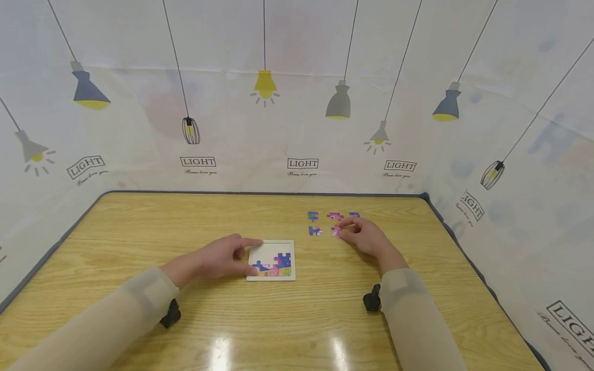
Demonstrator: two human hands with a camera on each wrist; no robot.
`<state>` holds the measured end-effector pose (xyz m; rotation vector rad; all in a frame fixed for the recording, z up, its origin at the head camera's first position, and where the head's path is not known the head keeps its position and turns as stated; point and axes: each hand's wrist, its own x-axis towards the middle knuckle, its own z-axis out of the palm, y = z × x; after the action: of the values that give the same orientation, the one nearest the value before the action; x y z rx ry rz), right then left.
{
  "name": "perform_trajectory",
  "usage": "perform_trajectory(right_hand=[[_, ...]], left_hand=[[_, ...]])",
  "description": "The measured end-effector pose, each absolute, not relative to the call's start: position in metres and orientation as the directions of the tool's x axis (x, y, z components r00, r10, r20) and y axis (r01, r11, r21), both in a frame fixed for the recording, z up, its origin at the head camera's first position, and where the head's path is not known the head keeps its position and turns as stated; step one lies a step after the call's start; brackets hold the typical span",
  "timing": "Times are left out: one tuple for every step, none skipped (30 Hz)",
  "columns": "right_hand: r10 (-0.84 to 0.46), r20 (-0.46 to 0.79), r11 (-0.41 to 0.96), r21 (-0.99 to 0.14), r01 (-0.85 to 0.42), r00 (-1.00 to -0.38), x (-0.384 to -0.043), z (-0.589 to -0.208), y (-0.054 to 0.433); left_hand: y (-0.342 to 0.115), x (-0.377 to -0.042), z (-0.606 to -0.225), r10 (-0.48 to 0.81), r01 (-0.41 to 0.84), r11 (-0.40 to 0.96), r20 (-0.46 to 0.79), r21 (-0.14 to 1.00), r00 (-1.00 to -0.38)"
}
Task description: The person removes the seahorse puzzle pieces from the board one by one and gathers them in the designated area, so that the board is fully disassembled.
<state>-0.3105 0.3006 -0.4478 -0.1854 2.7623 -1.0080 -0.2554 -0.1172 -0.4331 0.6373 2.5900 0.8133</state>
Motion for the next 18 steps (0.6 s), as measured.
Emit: perform_trajectory(right_hand=[[-0.182,-0.14,0.76,-0.649,-0.049,-0.973,-0.3107,-0.4479,0.3004],[-0.178,-0.142,0.759,-0.65,-0.044,-0.974,-0.311,-0.4478,0.3001],[-0.178,-0.143,0.758,-0.651,-0.043,-0.974,-0.3113,-0.4478,0.2999],[-0.178,-0.143,0.758,-0.65,-0.043,-0.974,-0.3114,-0.4478,0.2997],[-0.179,-0.144,0.758,-0.65,-0.044,-0.973,-0.3114,-0.4477,0.2996],[-0.181,-0.144,0.758,-0.651,-0.044,-0.973,-0.3108,-0.4474,0.2995],[-0.18,-0.144,0.758,-0.651,-0.044,-0.973,-0.3103,-0.4469,0.2991],[-0.181,-0.143,0.758,-0.651,-0.046,-0.973,-0.3098,-0.4465,0.2986],[-0.182,-0.142,0.757,-0.652,-0.046,-0.973,-0.3092,-0.4459,0.2981],[-0.181,-0.142,0.755,-0.654,-0.045,-0.973,-0.3085,-0.4452,0.2976],[-0.18,-0.14,0.754,-0.655,-0.045,-0.973,-0.3079,-0.4446,0.2973],[-0.178,-0.14,0.753,-0.657,-0.043,-0.974,-0.3073,-0.4441,0.2969],[-0.176,-0.139,0.754,-0.656,-0.042,-0.975,-0.3072,-0.4437,0.2967],[-0.176,-0.136,0.754,-0.655,-0.044,-0.975,-0.3069,-0.4435,0.2969],[-0.172,-0.137,0.754,-0.655,-0.041,-0.976,-0.3069,-0.4433,0.2972],[-0.169,-0.136,0.754,-0.656,-0.038,-0.976,-0.307,-0.4435,0.2977],[-0.166,-0.137,0.754,-0.656,-0.037,-0.977,-0.3071,-0.4438,0.2984],[-0.164,-0.136,0.755,-0.655,-0.036,-0.977,-0.3071,-0.4441,0.2992]], left_hand=[[-0.1171,-0.2555,-0.433,0.513,0.311,0.734,-0.192,0.603,-0.837],[-0.117,-0.2555,-0.4327,0.513,0.311,0.735,-0.193,0.603,-0.836],[-0.117,-0.2556,-0.4326,0.513,0.311,0.735,-0.195,0.602,-0.836],[-0.117,-0.2555,-0.4323,0.512,0.31,0.736,-0.196,0.601,-0.836],[-0.117,-0.2555,-0.4321,0.511,0.309,0.737,-0.197,0.601,-0.837],[-0.1171,-0.2555,-0.432,0.511,0.308,0.738,-0.198,0.601,-0.837],[-0.1171,-0.2556,-0.432,0.511,0.309,0.737,-0.197,0.6,-0.836],[-0.1173,-0.2558,-0.4324,0.511,0.308,0.738,-0.197,0.6,-0.837],[-0.1174,-0.2559,-0.4327,0.511,0.31,0.738,-0.196,0.6,-0.837],[-0.1176,-0.256,-0.4328,0.511,0.31,0.737,-0.196,0.6,-0.837],[-0.1176,-0.256,-0.4328,0.512,0.31,0.737,-0.195,0.601,-0.837],[-0.1176,-0.2559,-0.4328,0.513,0.312,0.735,-0.194,0.601,-0.836],[-0.1175,-0.2558,-0.4328,0.514,0.313,0.735,-0.193,0.602,-0.836],[-0.1175,-0.2555,-0.4324,0.514,0.313,0.735,-0.193,0.602,-0.836],[-0.1174,-0.2551,-0.4317,0.514,0.313,0.735,-0.193,0.602,-0.836],[-0.1173,-0.2548,-0.4311,0.514,0.312,0.735,-0.194,0.602,-0.836],[-0.1173,-0.2545,-0.4308,0.514,0.313,0.735,-0.194,0.601,-0.835],[-0.1173,-0.2544,-0.4305,0.516,0.315,0.735,-0.194,0.6,-0.835]])
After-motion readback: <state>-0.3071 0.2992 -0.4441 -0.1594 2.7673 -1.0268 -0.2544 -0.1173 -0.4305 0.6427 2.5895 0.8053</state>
